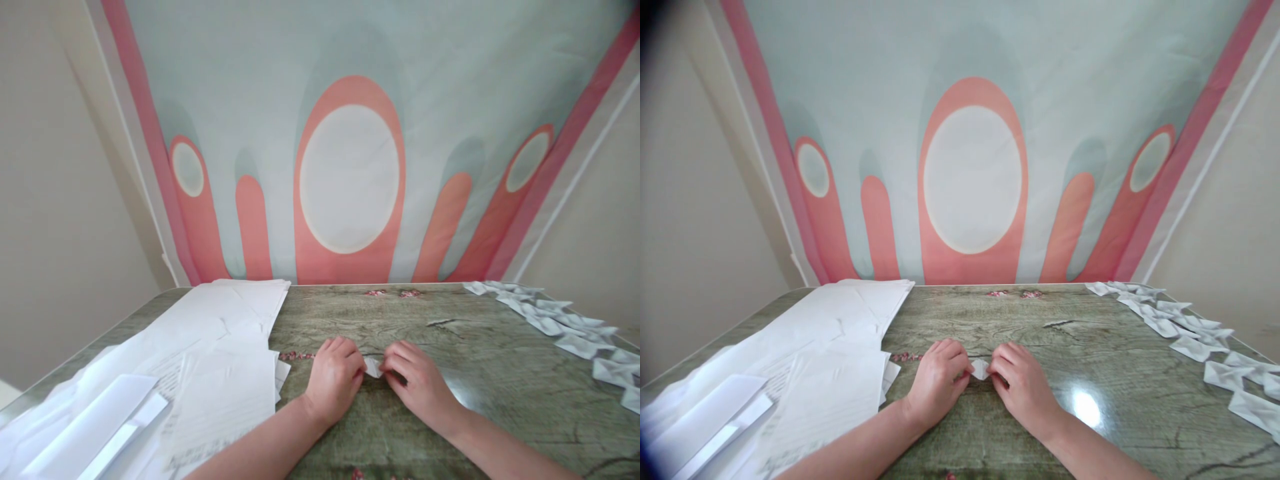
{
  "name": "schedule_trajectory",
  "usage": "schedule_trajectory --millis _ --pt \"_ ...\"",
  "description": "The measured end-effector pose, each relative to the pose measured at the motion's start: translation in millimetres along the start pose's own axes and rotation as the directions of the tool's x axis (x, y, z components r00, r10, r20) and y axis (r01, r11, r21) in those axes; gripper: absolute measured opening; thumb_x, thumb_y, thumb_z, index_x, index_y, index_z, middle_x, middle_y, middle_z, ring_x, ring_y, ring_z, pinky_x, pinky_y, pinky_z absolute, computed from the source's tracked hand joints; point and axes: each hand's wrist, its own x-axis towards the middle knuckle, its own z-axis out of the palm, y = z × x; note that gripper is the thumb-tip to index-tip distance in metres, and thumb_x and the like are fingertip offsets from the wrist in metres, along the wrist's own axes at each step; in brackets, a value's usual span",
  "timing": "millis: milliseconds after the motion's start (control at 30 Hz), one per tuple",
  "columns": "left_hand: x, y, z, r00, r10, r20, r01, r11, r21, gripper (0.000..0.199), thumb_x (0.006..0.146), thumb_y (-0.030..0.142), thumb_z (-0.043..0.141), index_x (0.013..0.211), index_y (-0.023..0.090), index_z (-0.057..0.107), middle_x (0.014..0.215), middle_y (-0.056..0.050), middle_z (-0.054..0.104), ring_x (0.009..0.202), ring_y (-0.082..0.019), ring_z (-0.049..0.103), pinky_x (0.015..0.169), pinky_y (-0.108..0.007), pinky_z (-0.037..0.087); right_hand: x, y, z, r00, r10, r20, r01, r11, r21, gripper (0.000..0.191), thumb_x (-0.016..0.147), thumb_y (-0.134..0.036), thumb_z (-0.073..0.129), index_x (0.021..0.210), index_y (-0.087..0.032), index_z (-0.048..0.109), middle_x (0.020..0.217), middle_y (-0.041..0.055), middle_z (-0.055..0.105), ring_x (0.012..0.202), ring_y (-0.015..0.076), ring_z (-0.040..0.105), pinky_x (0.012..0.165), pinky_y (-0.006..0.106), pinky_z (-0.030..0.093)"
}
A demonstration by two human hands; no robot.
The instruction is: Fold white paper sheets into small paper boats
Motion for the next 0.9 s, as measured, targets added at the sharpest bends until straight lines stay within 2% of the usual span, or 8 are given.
schedule_trajectory --millis 200,433,600,733,900 --pt "-1.0 -0.8 2.6 0.998 0.021 0.06 -0.02 0.999 -0.03 0.008 0.078 0.014 0.058 0.075 0.021 0.06 0.078 0.001 0.057 0.077 -0.015 0.051 0.07 -0.026 0.035 0.0 0.9 -1.5 0.999 0.029 0.043 -0.028 0.999 -0.019 0.017 0.076 -0.004 0.054 0.069 -0.02 0.055 0.074 0.0012 0.055 0.074 0.0177 0.049 0.068 0.031 0.037" --pt "-0.7 -0.1 0.7 0.99 0.043 0.138 -0.05 0.998 0.046 0.009 0.082 0.018 0.055 0.075 0.02 0.061 0.078 0.0 0.057 0.073 -0.015 0.052 0.067 -0.027 0.036 1.1 -4.5 -5.9 0.996 0.017 0.087 -0.011 0.998 -0.065 0.016 0.078 -0.007 0.052 0.068 -0.019 0.055 0.074 0.0018 0.053 0.075 0.0174 0.048 0.068 0.031 0.036" --pt "-1.4 1.8 0.5 0.982 0.075 0.173 -0.083 0.996 0.043 0.01 0.083 0.025 0.056 0.076 0.019 0.061 0.081 -0.001 0.058 0.077 -0.016 0.053 0.069 -0.027 0.038 1.5 -5.2 -7.8 0.989 0.016 0.148 -0.003 0.996 -0.087 0.016 0.08 -0.009 0.051 0.069 -0.019 0.057 0.074 0.0022 0.054 0.075 0.0173 0.048 0.068 0.03 0.037" --pt "-2.5 2.0 1.2 0.986 0.061 0.154 -0.058 0.998 -0.024 0.012 0.084 0.028 0.055 0.079 0.021 0.064 0.081 0.0 0.059 0.077 -0.016 0.054 0.071 -0.026 0.039 1.7 -3.2 -9.8 0.981 0.037 0.188 -0.025 0.997 -0.066 0.016 0.08 -0.011 0.052 0.07 -0.02 0.06 0.075 0.0022 0.054 0.076 0.0172 0.05 0.07 0.03 0.038" --pt "-1.8 -1.0 2.7 0.99 0.011 0.139 0.015 0.982 -0.187 0.016 0.086 0.028 0.052 0.082 0.023 0.066 0.083 0.0 0.061 0.078 -0.014 0.056 0.072 -0.023 0.04 5.9 -2.9 -17.2 0.969 0.06 0.238 -0.062 0.998 0.001 0.016 0.083 -0.015 0.052 0.072 -0.021 0.063 0.075 0.0009 0.056 0.076 0.0161 0.052 0.071 0.028 0.039"
